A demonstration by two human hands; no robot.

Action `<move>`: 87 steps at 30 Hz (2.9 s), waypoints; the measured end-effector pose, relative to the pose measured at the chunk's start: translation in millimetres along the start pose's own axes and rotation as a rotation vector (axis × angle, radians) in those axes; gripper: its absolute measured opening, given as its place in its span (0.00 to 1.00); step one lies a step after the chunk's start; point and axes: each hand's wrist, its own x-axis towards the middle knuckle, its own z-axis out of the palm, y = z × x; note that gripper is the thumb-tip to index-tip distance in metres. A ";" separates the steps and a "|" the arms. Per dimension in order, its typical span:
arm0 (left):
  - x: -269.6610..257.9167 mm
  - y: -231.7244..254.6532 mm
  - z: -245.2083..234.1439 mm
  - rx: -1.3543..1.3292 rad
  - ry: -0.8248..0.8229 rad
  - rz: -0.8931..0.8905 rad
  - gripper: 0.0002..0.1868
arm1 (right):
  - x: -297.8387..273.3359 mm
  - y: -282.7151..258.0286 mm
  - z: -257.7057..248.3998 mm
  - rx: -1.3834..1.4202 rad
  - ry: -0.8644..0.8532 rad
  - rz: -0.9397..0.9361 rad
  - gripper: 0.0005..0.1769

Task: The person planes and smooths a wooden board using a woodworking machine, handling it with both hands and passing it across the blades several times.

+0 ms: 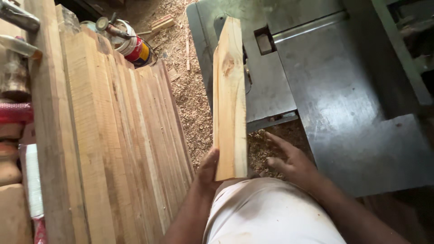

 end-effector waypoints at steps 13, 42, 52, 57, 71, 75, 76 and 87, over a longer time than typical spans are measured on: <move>-4.7 -14.4 8.1 0.135 0.250 0.038 0.39 | -23.2 -53.8 6.7 -0.279 0.149 -0.357 0.49; 222.1 -90.4 132.6 0.691 0.204 0.303 0.28 | -131.4 7.8 -83.7 -0.338 0.736 0.072 0.47; 270.4 -149.5 71.8 0.494 0.395 0.030 0.34 | -125.8 132.8 -62.3 -0.627 0.684 0.111 0.36; 255.4 -140.8 109.0 1.362 0.251 -0.054 0.45 | -97.8 131.2 -70.7 -0.771 0.741 0.141 0.40; 387.0 -146.6 114.0 2.540 -0.338 0.151 0.53 | -9.4 89.0 -154.7 -1.165 0.091 0.640 0.62; 399.4 -142.9 124.6 2.545 -0.286 0.116 0.53 | -4.7 90.5 -172.0 -1.091 0.450 0.221 0.62; 402.2 -140.3 126.6 2.542 -0.289 0.100 0.53 | -2.1 92.8 -173.9 -1.027 0.653 -0.004 0.61; 433.9 -115.2 119.3 2.528 -0.302 0.105 0.53 | 33.4 92.5 -186.3 -0.919 0.567 0.154 0.64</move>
